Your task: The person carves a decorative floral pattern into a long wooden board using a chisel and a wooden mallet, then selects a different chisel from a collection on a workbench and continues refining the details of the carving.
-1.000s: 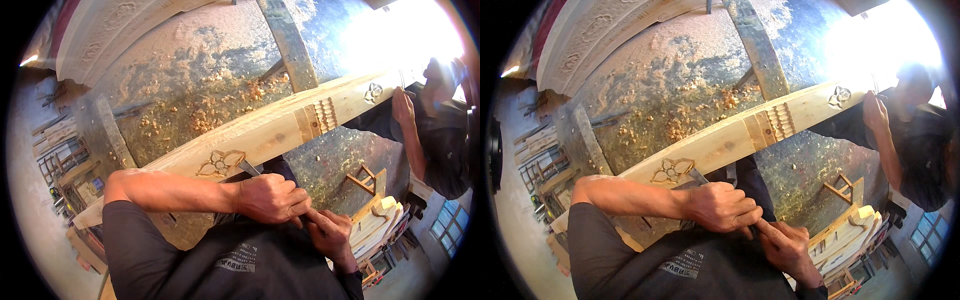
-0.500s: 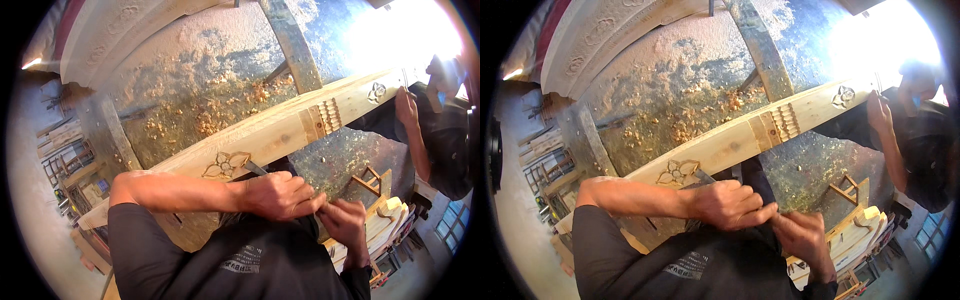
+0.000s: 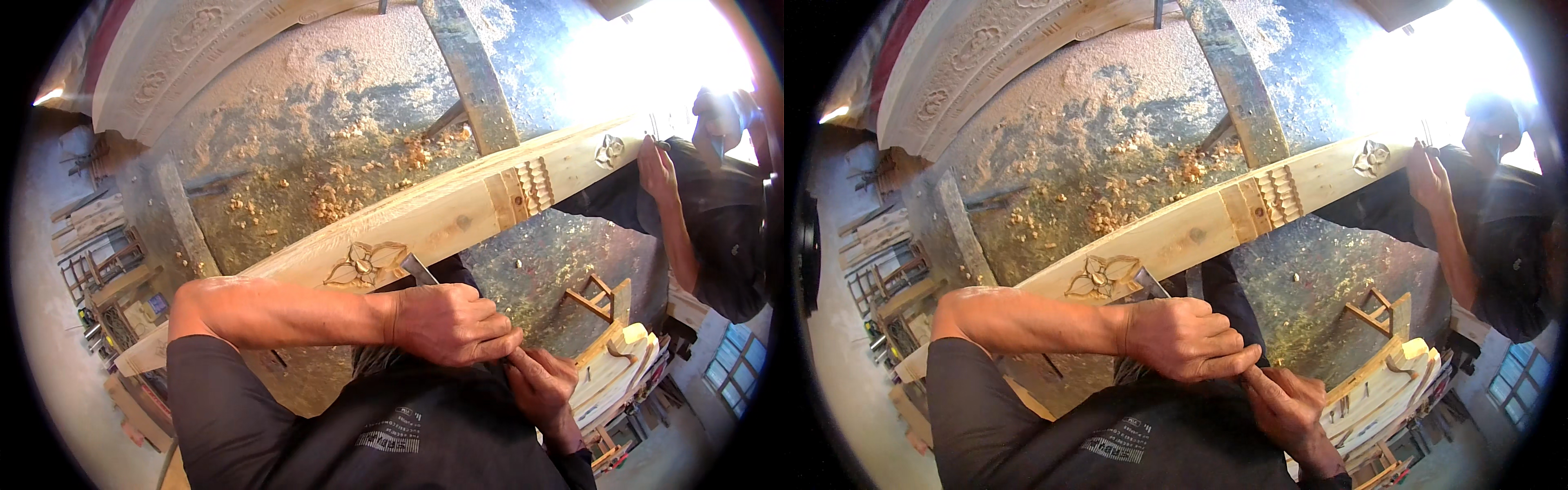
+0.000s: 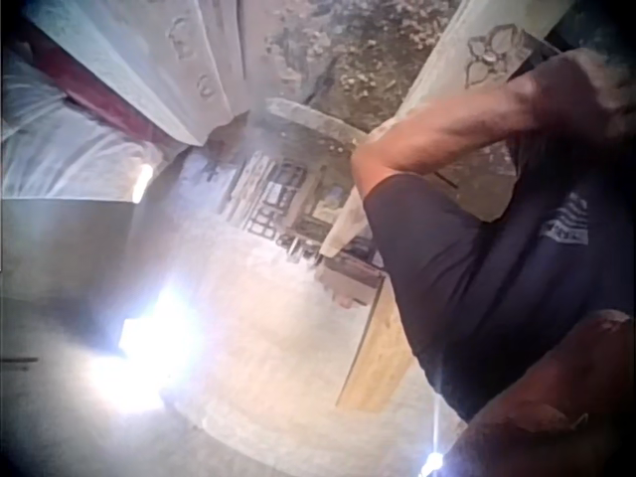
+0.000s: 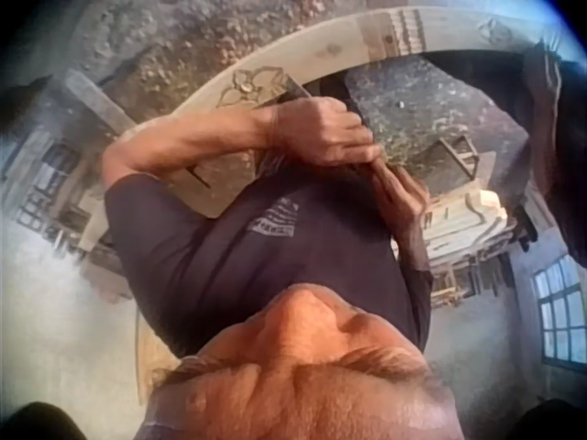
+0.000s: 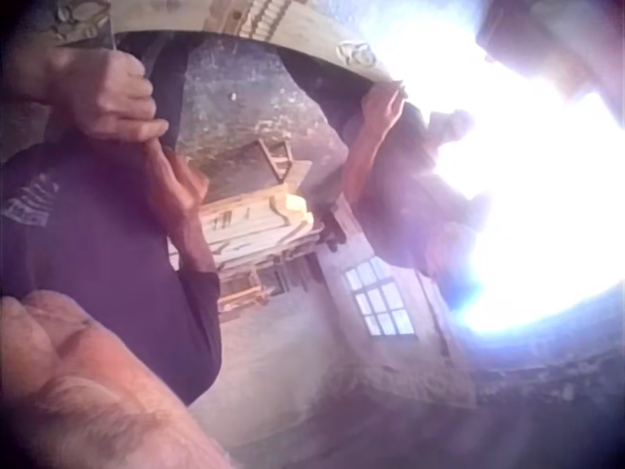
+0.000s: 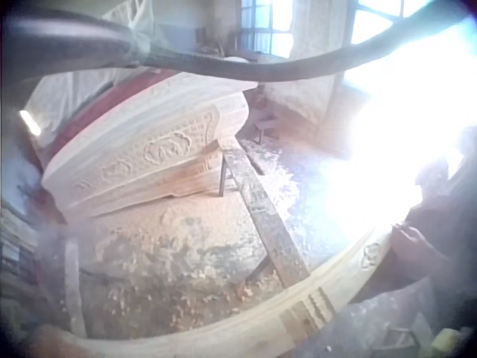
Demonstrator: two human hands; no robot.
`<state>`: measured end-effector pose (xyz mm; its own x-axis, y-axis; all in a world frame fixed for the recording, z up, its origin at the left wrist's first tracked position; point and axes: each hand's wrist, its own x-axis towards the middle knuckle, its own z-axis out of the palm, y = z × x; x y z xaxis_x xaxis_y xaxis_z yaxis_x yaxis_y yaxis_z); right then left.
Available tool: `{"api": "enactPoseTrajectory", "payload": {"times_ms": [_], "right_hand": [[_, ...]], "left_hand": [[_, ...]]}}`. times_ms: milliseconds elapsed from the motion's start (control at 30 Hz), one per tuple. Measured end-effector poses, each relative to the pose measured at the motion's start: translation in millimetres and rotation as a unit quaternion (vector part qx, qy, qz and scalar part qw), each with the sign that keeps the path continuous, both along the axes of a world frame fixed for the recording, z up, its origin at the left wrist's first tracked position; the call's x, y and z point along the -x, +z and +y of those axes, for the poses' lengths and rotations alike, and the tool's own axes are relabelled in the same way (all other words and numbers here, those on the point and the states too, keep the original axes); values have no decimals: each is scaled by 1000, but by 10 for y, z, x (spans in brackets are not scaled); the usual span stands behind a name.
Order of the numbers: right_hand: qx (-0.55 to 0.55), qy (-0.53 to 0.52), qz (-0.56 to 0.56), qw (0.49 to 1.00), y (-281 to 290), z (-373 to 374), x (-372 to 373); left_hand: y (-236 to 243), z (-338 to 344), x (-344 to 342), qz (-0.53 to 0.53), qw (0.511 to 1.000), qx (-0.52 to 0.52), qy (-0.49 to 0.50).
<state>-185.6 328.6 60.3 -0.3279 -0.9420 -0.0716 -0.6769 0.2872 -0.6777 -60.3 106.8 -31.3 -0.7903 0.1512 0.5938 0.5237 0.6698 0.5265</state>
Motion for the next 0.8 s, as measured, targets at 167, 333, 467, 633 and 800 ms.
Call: {"api": "enactPoseTrajectory", "payload": {"times_ms": [167,333,467,633,800], "right_hand": [[-8,10,5,1000,67,-28,-7],[-30,-15,-11,999,152,-95,-32],[-34,2,-3,999,139,-75,30],[-57,-3,-27,998,163,-155,104],[-74,0,-36,997,175,-187,166]], "left_hand": [[-52,30,39,26,999,-43,4],[-18,-1,38,13,999,-43,-5],[-1,-11,48,2,999,-42,1],[-9,25,43,-20,998,-62,16],[10,30,47,-37,997,-57,30]]}}
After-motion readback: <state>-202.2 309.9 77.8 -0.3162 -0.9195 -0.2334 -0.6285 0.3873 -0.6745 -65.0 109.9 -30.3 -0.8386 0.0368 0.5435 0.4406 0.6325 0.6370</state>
